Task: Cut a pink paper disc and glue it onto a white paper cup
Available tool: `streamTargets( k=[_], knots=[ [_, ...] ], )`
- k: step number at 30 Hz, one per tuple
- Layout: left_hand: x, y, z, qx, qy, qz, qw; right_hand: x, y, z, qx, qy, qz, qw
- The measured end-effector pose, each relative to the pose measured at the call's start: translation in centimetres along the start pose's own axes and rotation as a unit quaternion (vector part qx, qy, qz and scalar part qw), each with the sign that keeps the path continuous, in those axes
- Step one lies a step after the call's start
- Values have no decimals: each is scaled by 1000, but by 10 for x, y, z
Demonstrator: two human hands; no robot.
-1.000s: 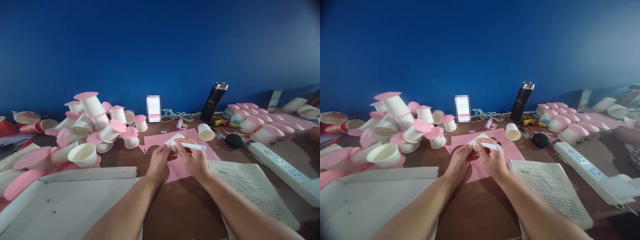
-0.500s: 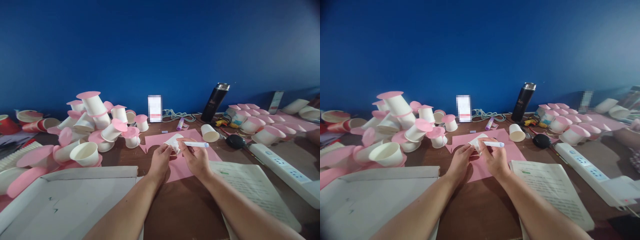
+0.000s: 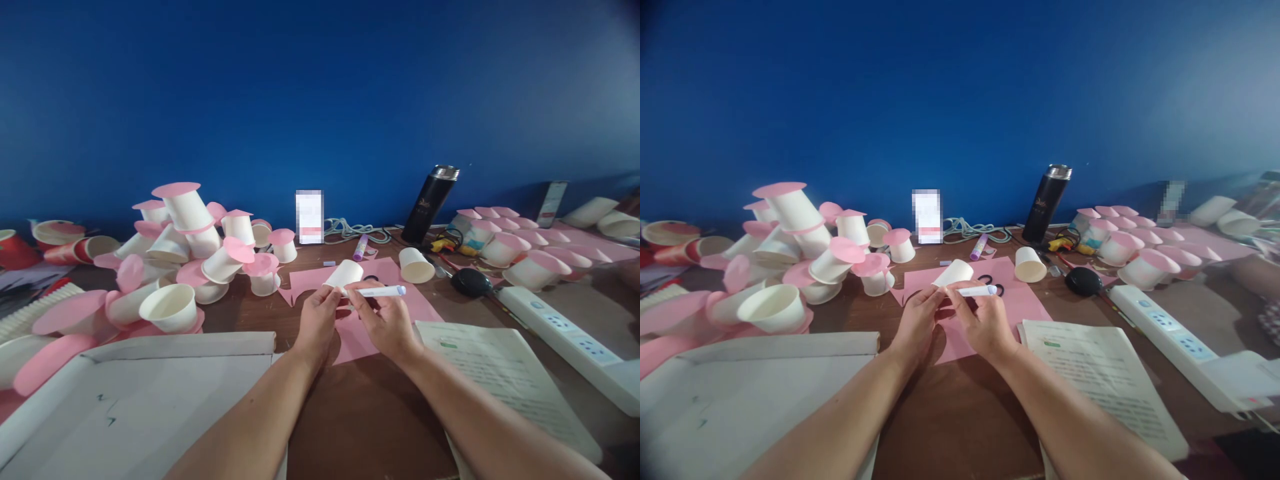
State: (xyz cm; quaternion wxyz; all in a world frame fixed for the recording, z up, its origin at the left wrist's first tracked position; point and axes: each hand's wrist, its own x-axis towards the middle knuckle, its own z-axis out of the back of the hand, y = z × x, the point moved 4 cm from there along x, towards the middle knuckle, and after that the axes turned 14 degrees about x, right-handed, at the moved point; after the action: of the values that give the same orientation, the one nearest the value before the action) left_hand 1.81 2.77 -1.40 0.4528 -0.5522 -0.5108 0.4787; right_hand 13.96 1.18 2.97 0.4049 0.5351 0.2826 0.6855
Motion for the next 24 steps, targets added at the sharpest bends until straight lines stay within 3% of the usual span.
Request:
streamTargets(
  k=[7, 12, 19, 24],
  knots=[
    [0, 0, 3, 12, -43, 19, 999, 0, -1, 4, -4, -17, -6, 1000],
    [0, 0, 3, 19, -38, 15, 999, 0, -3, 5, -18, -19, -22, 999],
    [-2, -2, 5, 40, -58, 21, 997, 3, -7, 11, -23, -84, 12, 996],
    [-1, -1, 6, 41, -59, 22, 997, 4, -7, 9, -38, -37, -13, 999]
  ],
)
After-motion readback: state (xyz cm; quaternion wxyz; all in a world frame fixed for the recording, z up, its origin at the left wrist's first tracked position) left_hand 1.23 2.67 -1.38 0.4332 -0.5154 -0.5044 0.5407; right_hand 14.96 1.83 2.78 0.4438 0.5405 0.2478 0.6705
